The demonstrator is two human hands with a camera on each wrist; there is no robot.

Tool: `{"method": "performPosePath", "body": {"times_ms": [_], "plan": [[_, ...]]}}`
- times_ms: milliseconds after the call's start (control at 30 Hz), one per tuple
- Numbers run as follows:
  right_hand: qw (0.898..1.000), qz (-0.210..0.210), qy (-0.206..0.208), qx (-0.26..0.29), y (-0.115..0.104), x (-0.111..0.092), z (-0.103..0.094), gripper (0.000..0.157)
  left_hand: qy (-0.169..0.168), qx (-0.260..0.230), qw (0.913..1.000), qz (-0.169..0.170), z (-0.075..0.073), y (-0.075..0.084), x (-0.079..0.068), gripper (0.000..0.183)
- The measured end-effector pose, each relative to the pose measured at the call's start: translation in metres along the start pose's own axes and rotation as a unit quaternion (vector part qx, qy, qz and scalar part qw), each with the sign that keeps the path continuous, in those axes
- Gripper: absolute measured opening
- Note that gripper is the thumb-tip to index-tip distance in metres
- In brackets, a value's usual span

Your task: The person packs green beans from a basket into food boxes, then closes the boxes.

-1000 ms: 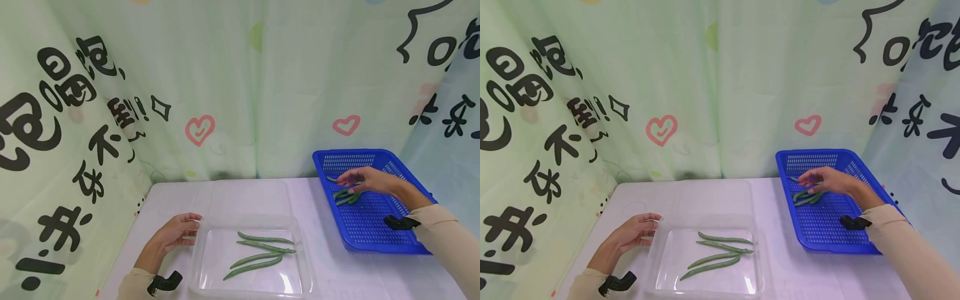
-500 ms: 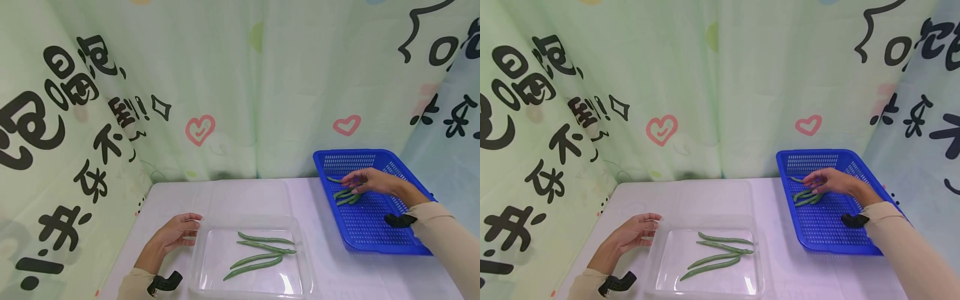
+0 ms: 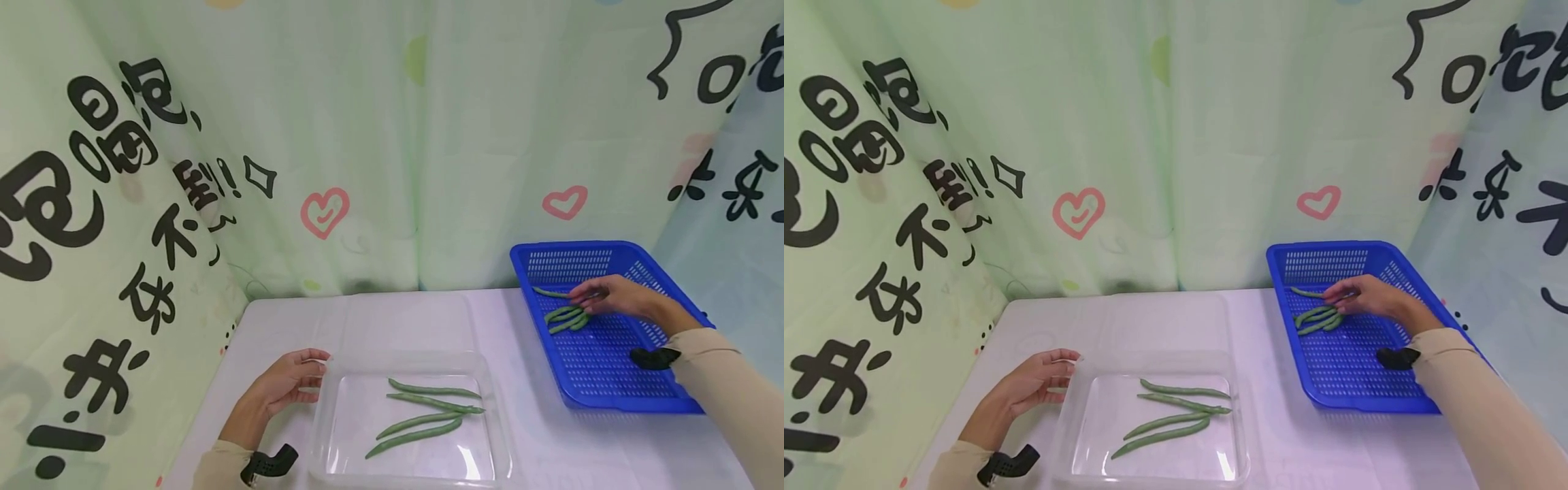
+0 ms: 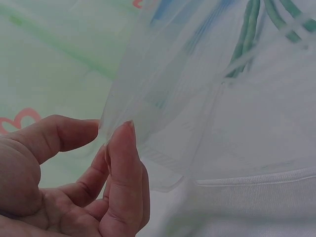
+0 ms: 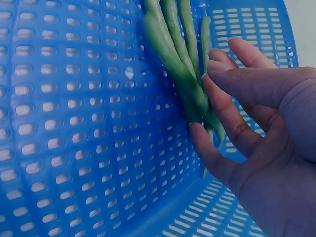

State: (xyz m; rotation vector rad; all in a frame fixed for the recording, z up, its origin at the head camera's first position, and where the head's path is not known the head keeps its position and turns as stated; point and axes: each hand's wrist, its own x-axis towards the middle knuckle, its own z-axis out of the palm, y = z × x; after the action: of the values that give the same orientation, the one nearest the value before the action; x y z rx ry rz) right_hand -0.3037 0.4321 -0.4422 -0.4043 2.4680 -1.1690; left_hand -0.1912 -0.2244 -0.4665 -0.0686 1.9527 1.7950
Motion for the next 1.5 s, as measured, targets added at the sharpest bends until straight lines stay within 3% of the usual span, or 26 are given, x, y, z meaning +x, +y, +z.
{"method": "performPosePath", "body": {"times_ms": [300, 567, 700, 867, 1000, 1300, 1500], "plan": [[1.0, 0.027, 0.0, 0.013, 0.0018, -0.0023, -0.001, 0.043, 0.01, 0.009, 0.9999, 0.001, 0.0005, 0.0034, -0.001, 0.042], [0.997, 0.002, -0.066, 0.045, 0.0023, -0.0039, -0.0003, 0.051, 0.016, 0.006, 0.9998, -0.006, 0.0008, 0.0015, -0.0013, 0.041], [0.999, 0.002, -0.027, 0.032, 0.0051, -0.0075, -0.002, 0.048, 0.012, 0.008, 0.9999, 0.001, 0.0006, 0.0025, -0.0028, 0.042], [0.999, 0.001, 0.016, -0.037, 0.0062, -0.0104, -0.0013, 0.04, 0.008, 0.009, 0.9999, 0.005, 0.0016, 0.0032, -0.0035, 0.041], [0.998, -0.011, 0.011, -0.053, 0.0038, -0.0079, -0.0004, 0.035, 0.007, 0.01, 0.9999, 0.006, 0.0018, 0.0022, -0.0031, 0.04], [0.999, -0.008, -0.021, -0.023, -0.0019, -0.0065, -0.0002, 0.038, 0.011, 0.009, 0.9999, 0.007, 0.0013, 0.0021, -0.0029, 0.041], [0.99, -0.027, 0.038, -0.135, 0.0075, -0.0024, -0.0016, 0.034, 0.01, 0.006, 0.9999, 0.006, 0.0005, 0.0016, -0.0017, 0.04]]}}
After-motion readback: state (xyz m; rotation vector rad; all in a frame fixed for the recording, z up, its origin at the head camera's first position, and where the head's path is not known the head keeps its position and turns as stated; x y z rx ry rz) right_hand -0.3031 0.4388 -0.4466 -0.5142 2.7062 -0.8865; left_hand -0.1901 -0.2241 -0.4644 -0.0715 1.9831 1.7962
